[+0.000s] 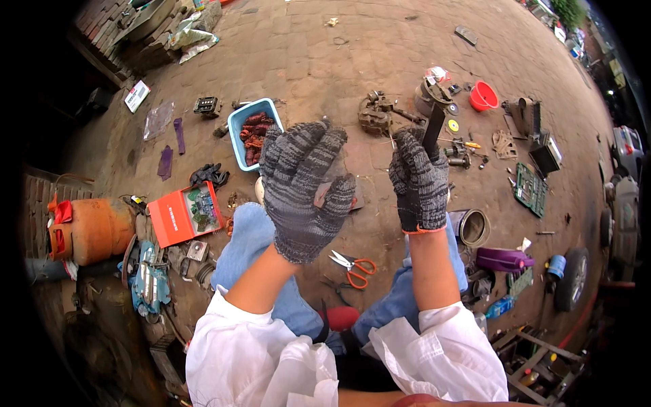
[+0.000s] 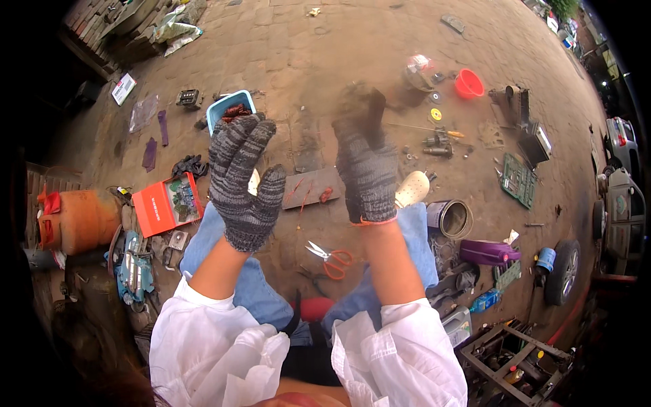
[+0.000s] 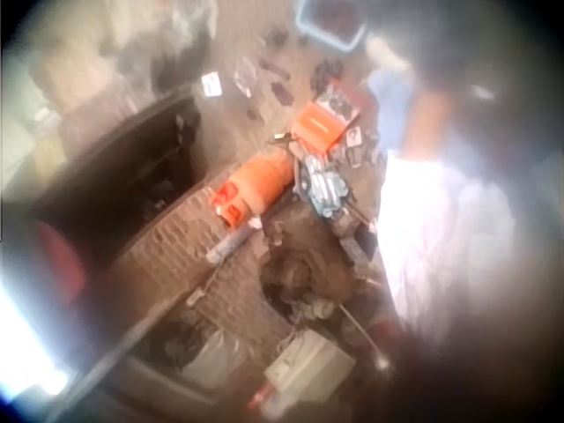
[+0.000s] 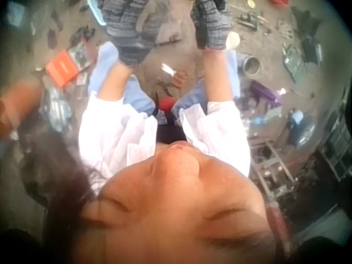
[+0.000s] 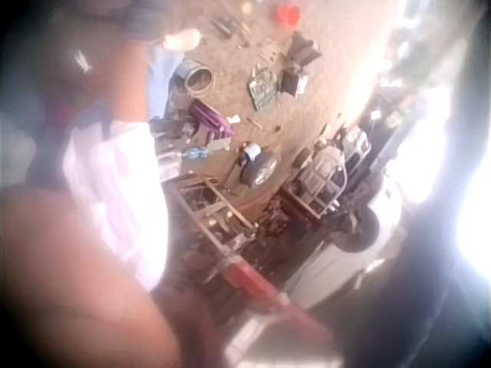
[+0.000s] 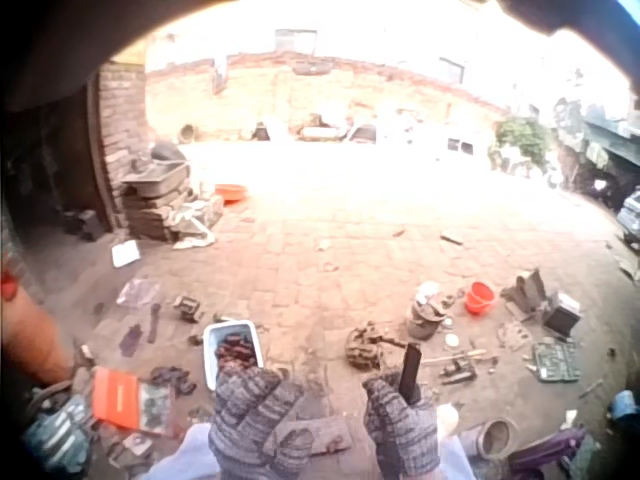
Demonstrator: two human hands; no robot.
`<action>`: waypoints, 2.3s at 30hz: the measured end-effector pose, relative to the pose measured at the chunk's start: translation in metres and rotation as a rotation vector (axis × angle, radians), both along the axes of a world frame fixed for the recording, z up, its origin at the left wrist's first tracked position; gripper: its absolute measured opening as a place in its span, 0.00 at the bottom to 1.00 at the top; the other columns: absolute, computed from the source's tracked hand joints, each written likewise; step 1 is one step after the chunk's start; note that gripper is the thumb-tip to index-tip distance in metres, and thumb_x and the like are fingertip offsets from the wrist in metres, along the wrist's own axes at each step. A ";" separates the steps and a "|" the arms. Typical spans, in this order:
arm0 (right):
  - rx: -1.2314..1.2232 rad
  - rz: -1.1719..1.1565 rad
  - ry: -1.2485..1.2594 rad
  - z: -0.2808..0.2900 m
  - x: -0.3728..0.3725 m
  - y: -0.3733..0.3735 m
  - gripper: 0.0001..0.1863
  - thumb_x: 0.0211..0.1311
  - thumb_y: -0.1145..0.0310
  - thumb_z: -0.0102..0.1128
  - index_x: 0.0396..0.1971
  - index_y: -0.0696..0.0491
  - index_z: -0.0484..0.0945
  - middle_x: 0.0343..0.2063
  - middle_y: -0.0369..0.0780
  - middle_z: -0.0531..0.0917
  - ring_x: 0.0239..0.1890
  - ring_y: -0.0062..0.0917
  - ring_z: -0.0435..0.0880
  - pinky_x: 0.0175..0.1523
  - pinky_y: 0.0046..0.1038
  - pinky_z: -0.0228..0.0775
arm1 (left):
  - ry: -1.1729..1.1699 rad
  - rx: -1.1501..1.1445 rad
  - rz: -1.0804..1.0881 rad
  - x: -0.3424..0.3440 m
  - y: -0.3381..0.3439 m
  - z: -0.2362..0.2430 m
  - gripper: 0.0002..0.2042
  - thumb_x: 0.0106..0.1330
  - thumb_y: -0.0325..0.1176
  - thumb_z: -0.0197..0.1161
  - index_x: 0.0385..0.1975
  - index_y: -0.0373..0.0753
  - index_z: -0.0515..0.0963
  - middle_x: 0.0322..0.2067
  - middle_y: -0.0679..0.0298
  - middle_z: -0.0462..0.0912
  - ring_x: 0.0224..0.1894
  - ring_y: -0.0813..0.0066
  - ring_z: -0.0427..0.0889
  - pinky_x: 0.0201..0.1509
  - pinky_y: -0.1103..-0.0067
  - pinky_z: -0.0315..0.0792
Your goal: The person sits on the ground and uses a metal file to sharpen a small black metal piece. They repeatedly rub the file along the edges of the metal piece, occasionally pausing to inspect the surface.
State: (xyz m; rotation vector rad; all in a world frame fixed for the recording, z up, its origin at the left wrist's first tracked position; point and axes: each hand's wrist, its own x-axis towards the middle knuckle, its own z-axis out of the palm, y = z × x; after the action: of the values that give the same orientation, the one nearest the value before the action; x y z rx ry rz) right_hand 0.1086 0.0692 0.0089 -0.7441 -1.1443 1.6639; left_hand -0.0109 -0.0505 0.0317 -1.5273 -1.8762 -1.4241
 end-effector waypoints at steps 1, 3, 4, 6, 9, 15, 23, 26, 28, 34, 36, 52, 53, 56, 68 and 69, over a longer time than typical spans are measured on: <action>0.008 -0.018 0.031 0.005 0.001 0.004 0.05 0.51 0.70 0.60 0.28 0.53 0.75 0.13 0.29 0.69 0.12 0.11 0.64 0.16 0.14 0.51 | -0.101 0.042 -0.010 -0.002 -0.002 0.003 0.18 0.50 0.33 0.59 0.44 0.38 0.73 0.47 0.58 0.73 0.52 0.61 0.68 0.58 0.69 0.57; -0.054 -0.056 0.009 0.021 0.006 0.007 0.05 0.51 0.71 0.59 0.28 0.55 0.75 0.14 0.29 0.70 0.13 0.11 0.65 0.16 0.13 0.51 | -0.207 0.110 -0.001 -0.008 -0.004 0.002 0.18 0.51 0.30 0.59 0.44 0.37 0.73 0.46 0.58 0.73 0.52 0.61 0.68 0.58 0.70 0.58; -0.017 -0.066 -0.117 0.031 0.006 0.006 0.05 0.51 0.71 0.59 0.27 0.55 0.75 0.14 0.29 0.70 0.13 0.11 0.65 0.16 0.13 0.51 | -0.258 0.140 0.013 -0.010 -0.006 0.002 0.17 0.51 0.29 0.59 0.43 0.37 0.73 0.46 0.58 0.74 0.52 0.61 0.68 0.57 0.71 0.58; 0.020 0.013 -0.203 0.030 0.010 0.005 0.06 0.50 0.71 0.59 0.27 0.56 0.76 0.13 0.29 0.71 0.13 0.11 0.65 0.17 0.14 0.52 | -0.199 0.076 -0.027 -0.013 -0.006 0.002 0.16 0.50 0.28 0.60 0.41 0.37 0.74 0.42 0.58 0.75 0.49 0.61 0.70 0.54 0.71 0.62; 0.092 0.103 -0.361 0.026 0.009 0.000 0.06 0.49 0.71 0.60 0.27 0.56 0.76 0.13 0.29 0.72 0.13 0.11 0.66 0.17 0.14 0.53 | -0.158 -0.072 -0.151 -0.007 -0.001 -0.004 0.14 0.50 0.28 0.60 0.39 0.39 0.75 0.39 0.59 0.76 0.43 0.62 0.72 0.48 0.70 0.65; 0.119 0.197 -0.397 0.023 0.002 -0.009 0.07 0.48 0.70 0.60 0.27 0.55 0.76 0.14 0.30 0.72 0.13 0.11 0.67 0.17 0.14 0.54 | -0.665 -0.322 -0.439 0.003 -0.002 -0.011 0.12 0.55 0.25 0.55 0.40 0.35 0.75 0.37 0.59 0.78 0.39 0.71 0.76 0.45 0.79 0.69; 0.159 0.216 -0.366 0.017 -0.002 -0.009 0.07 0.50 0.69 0.59 0.28 0.55 0.76 0.16 0.31 0.74 0.16 0.12 0.67 0.21 0.14 0.55 | -0.953 -0.327 -0.431 0.005 -0.004 -0.005 0.11 0.58 0.27 0.53 0.40 0.37 0.76 0.32 0.63 0.78 0.28 0.82 0.73 0.33 0.85 0.69; 0.275 0.181 -0.425 0.018 -0.005 -0.010 0.08 0.50 0.70 0.58 0.30 0.57 0.75 0.25 0.36 0.77 0.26 0.20 0.73 0.32 0.22 0.64 | -0.841 -0.355 -0.418 0.002 -0.006 -0.009 0.13 0.56 0.26 0.53 0.41 0.38 0.76 0.35 0.61 0.78 0.32 0.76 0.76 0.37 0.83 0.70; 0.431 0.062 -0.401 0.016 -0.009 -0.013 0.08 0.51 0.70 0.56 0.31 0.57 0.75 0.27 0.39 0.78 0.28 0.25 0.76 0.36 0.26 0.67 | -0.670 -0.269 -0.430 0.000 -0.005 -0.024 0.15 0.54 0.26 0.53 0.43 0.39 0.75 0.37 0.58 0.78 0.36 0.71 0.77 0.40 0.80 0.70; 1.126 0.057 -0.786 0.016 -0.006 -0.023 0.07 0.51 0.74 0.54 0.32 0.55 0.73 0.26 0.44 0.78 0.26 0.37 0.77 0.31 0.30 0.69 | -0.084 -0.382 -0.180 -0.011 -0.004 -0.036 0.17 0.48 0.22 0.53 0.41 0.37 0.74 0.40 0.55 0.76 0.43 0.60 0.75 0.47 0.71 0.69; 1.190 0.096 -0.825 0.004 -0.008 -0.023 0.07 0.49 0.74 0.55 0.31 0.54 0.74 0.25 0.44 0.78 0.26 0.38 0.77 0.30 0.32 0.68 | -0.010 -0.384 -0.179 -0.011 -0.002 -0.035 0.17 0.47 0.23 0.54 0.40 0.36 0.74 0.40 0.56 0.76 0.43 0.60 0.74 0.48 0.70 0.68; 1.358 -0.136 -0.947 -0.015 -0.015 -0.018 0.06 0.51 0.71 0.54 0.31 0.53 0.75 0.20 0.43 0.77 0.20 0.36 0.75 0.25 0.32 0.65 | -0.008 -0.405 -0.173 -0.013 -0.002 -0.039 0.18 0.48 0.29 0.57 0.43 0.36 0.72 0.37 0.54 0.76 0.40 0.60 0.75 0.45 0.72 0.69; 1.351 -0.250 -0.958 -0.018 -0.015 -0.012 0.06 0.52 0.71 0.54 0.30 0.53 0.75 0.20 0.43 0.76 0.20 0.36 0.74 0.24 0.32 0.64 | -0.144 -0.436 -0.200 -0.011 -0.003 -0.039 0.19 0.47 0.29 0.57 0.43 0.38 0.72 0.37 0.55 0.76 0.40 0.61 0.75 0.45 0.72 0.69; 1.112 -0.376 -1.138 -0.007 -0.002 0.009 0.04 0.54 0.70 0.53 0.28 0.54 0.74 0.19 0.45 0.76 0.20 0.39 0.74 0.24 0.33 0.64 | -0.459 -0.510 -0.254 -0.011 -0.002 -0.042 0.21 0.45 0.28 0.58 0.44 0.42 0.72 0.36 0.56 0.76 0.39 0.62 0.76 0.43 0.73 0.69; 1.337 0.071 -0.897 -0.015 -0.009 -0.023 0.08 0.46 0.73 0.57 0.30 0.54 0.75 0.23 0.42 0.78 0.24 0.36 0.76 0.27 0.33 0.66 | -1.106 -0.398 -0.402 -0.007 -0.006 -0.033 0.20 0.49 0.24 0.55 0.46 0.37 0.69 0.36 0.60 0.76 0.37 0.71 0.75 0.42 0.78 0.70; 1.353 0.062 -0.918 -0.015 -0.008 -0.022 0.08 0.46 0.73 0.56 0.30 0.54 0.75 0.23 0.43 0.78 0.24 0.36 0.76 0.27 0.33 0.66 | -1.144 -0.387 -0.418 -0.007 -0.006 -0.032 0.20 0.49 0.23 0.55 0.47 0.37 0.69 0.36 0.61 0.76 0.37 0.72 0.74 0.42 0.79 0.70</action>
State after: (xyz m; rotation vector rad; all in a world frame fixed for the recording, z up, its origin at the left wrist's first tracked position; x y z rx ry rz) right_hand 0.1003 0.0473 -0.0061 -0.4975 -2.4802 0.1892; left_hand -0.0179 -0.0565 -0.0006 -1.4118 -2.6453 -2.6363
